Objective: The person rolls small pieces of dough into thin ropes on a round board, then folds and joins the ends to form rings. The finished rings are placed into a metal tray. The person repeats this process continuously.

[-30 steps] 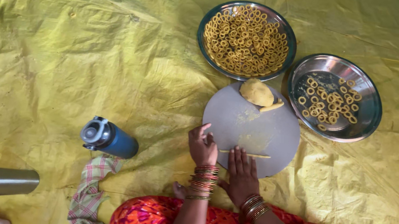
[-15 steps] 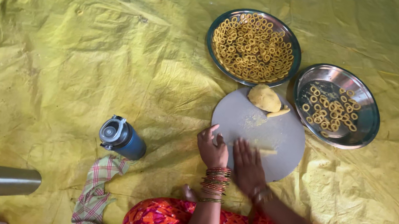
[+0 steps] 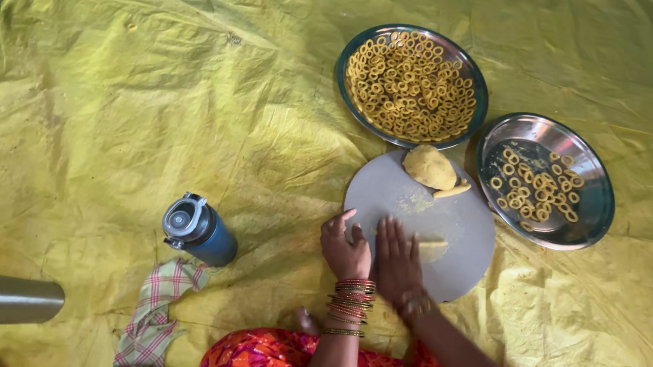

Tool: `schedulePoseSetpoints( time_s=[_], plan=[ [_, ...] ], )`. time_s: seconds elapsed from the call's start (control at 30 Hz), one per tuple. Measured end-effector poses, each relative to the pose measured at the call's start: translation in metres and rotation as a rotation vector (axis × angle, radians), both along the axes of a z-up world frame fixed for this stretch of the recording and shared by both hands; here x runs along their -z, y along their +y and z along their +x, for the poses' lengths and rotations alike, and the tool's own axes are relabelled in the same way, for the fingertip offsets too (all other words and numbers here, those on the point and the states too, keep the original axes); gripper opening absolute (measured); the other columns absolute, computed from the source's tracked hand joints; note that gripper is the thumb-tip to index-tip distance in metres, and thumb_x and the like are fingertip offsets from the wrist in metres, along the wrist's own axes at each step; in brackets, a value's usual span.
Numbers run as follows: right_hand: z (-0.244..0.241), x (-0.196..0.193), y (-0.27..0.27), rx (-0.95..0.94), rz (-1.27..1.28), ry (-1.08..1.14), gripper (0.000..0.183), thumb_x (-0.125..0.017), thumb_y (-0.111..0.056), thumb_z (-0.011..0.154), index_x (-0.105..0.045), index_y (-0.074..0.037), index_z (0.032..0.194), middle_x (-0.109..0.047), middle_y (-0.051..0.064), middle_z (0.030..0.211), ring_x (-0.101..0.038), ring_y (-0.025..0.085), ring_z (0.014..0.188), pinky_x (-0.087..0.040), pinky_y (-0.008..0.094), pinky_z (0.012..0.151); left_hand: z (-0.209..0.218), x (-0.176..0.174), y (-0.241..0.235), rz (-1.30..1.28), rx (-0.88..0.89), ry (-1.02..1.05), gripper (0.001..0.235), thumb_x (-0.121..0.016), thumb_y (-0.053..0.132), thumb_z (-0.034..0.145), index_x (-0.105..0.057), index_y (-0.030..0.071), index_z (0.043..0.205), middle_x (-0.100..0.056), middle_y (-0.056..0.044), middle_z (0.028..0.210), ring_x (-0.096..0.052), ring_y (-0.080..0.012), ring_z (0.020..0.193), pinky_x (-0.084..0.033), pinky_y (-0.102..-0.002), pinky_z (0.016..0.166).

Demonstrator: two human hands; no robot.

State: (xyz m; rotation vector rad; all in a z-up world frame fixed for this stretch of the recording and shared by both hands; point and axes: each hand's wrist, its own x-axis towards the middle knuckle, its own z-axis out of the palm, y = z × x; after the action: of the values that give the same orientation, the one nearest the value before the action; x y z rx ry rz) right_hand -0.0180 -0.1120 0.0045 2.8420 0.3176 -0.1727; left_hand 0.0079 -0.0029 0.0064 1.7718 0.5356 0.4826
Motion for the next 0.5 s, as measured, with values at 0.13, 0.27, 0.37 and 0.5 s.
schedulePoseSetpoints(
  time_s=[0.13, 0.27, 0.37, 0.5],
  plan=[
    [-0.033, 0.006, 0.001, 0.032, 0.076, 0.229, 0.082, -0.043, -0.034, 0.095, -0.004, -0.004, 0.160, -0.003, 0.014, 0.171, -0.002, 0.027, 0.158, -0.004, 0.055, 0.124, 0.001, 0.003, -0.002, 0.064, 0.014, -0.024, 0.031, -0.072, 0.007, 0.082, -0.074, 0.016, 0.111, -0.065, -0.012, 0.110, -0.063, -0.0332, 0.105, -0.051, -0.047, 0.090],
    [0.010, -0.004, -0.001, 0.005, -0.004, 0.028, 0.084, -0.047, -0.031, 0.093, -0.007, -0.003, 0.162, -0.007, 0.015, 0.171, -0.005, 0.029, 0.157, -0.004, 0.057, 0.123, -0.002, 0.003, -0.004, 0.082, 0.039, -0.013, 0.031, -0.070, 0.007, 0.082, -0.074, 0.018, 0.111, -0.065, -0.012, 0.112, -0.064, -0.0332, 0.106, -0.051, -0.048, 0.092],
    [0.048, -0.010, 0.002, 0.170, 0.239, 0.118, 0.086, -0.047, -0.044, 0.096, -0.007, -0.003, 0.160, -0.007, 0.014, 0.170, -0.005, 0.028, 0.158, -0.003, 0.060, 0.125, 0.000, 0.002, 0.000, 0.074, 0.019, -0.018, 0.031, -0.069, 0.007, 0.082, -0.074, 0.018, 0.111, -0.066, -0.011, 0.113, -0.064, -0.0333, 0.107, -0.051, -0.048, 0.092],
    [0.030, -0.005, 0.007, 0.079, 0.121, 0.008, 0.086, -0.050, -0.042, 0.097, -0.009, -0.003, 0.161, -0.009, 0.014, 0.171, -0.008, 0.029, 0.158, -0.005, 0.060, 0.123, 0.001, 0.005, 0.002, 0.042, -0.010, 0.003, 0.029, -0.068, 0.008, 0.085, -0.074, 0.019, 0.111, -0.066, -0.011, 0.114, -0.064, -0.0330, 0.108, -0.053, -0.048, 0.092]
  ],
)
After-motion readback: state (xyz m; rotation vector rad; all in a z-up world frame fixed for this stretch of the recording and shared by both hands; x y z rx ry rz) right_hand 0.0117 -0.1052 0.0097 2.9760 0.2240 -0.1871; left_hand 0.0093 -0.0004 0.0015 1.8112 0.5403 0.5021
